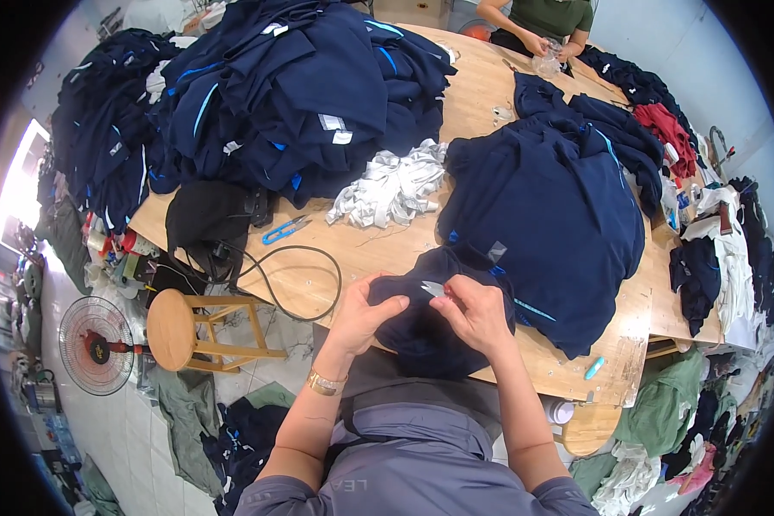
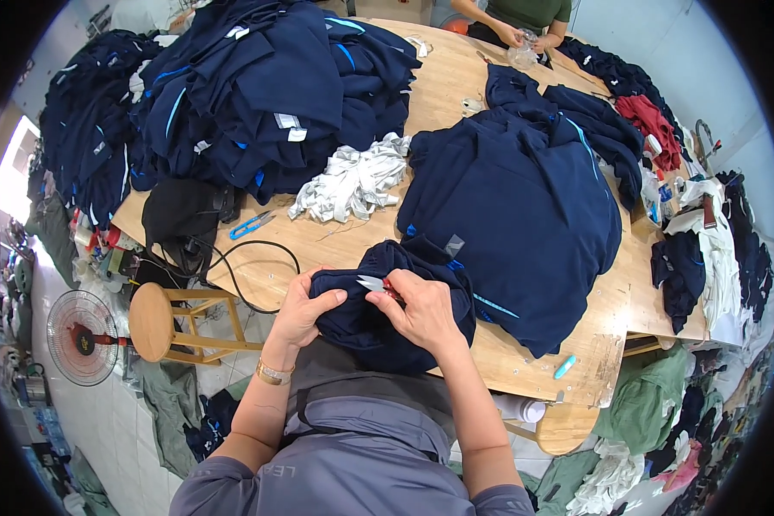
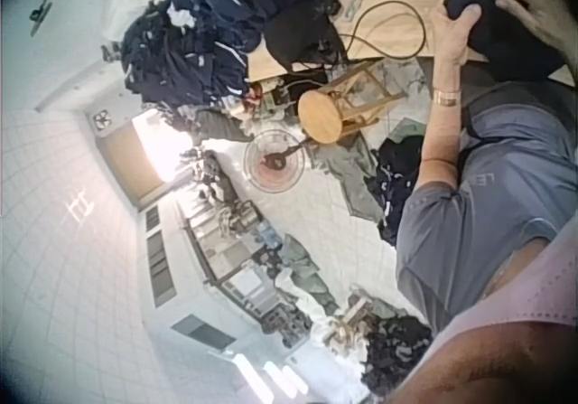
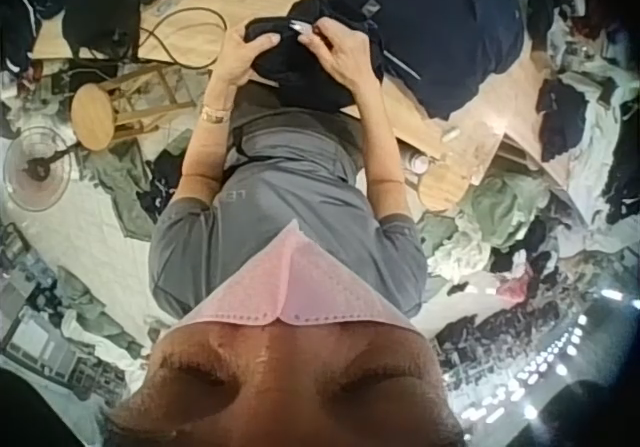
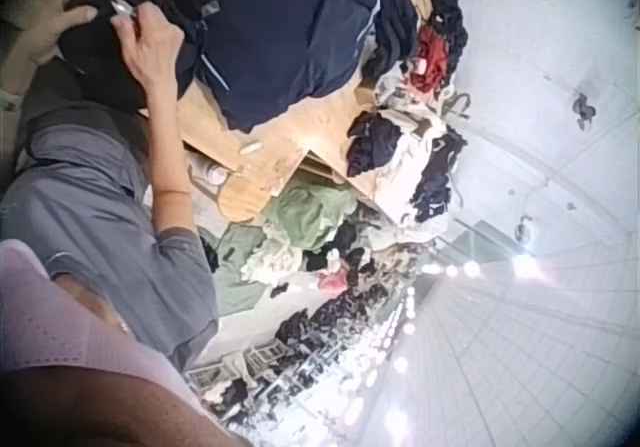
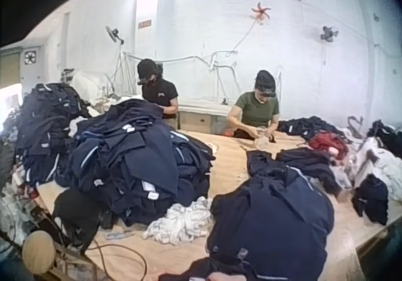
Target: The worker trims excess threads from finished blue garments using thread snips.
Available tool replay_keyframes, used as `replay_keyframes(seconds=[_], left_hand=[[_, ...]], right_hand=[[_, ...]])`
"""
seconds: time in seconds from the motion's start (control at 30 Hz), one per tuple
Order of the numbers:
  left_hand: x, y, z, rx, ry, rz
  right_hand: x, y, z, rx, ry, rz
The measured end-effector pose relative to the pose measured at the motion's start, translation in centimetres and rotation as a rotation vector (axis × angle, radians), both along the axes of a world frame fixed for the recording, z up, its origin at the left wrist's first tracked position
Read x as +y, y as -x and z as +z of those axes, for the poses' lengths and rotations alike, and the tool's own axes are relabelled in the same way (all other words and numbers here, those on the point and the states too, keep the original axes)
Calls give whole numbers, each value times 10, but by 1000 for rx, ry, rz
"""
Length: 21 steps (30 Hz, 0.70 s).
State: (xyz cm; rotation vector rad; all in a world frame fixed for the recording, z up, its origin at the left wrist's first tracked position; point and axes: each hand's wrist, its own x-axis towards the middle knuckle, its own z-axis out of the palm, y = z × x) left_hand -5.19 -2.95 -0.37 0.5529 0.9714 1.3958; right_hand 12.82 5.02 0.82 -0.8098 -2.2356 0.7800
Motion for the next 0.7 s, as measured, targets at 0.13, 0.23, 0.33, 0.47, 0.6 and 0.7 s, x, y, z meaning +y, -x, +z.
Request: replay_keyframes(seconds=[0.13,0.23,0.33,0.47,0.6,0.7], left_hand=[[-1,1,0,38,1,-29],[-1,0,0,65,-5,-44],[-1,-1,2,110,-11,-53],[-2,-3,4,186,-13,-53],[-3,-5,13,332,-14,-51],[-3,-7,19,391,-8,-68]], right_hand=[[3,3,5,-52,-163,-27],[4,3,6,-89,-225,-30],[5,3,6,-122,-299,-25],[6,2,7,-145,-370,-27],[7,1,12,-161,-398,-24],[8,2,17,-185,-431,-5]])
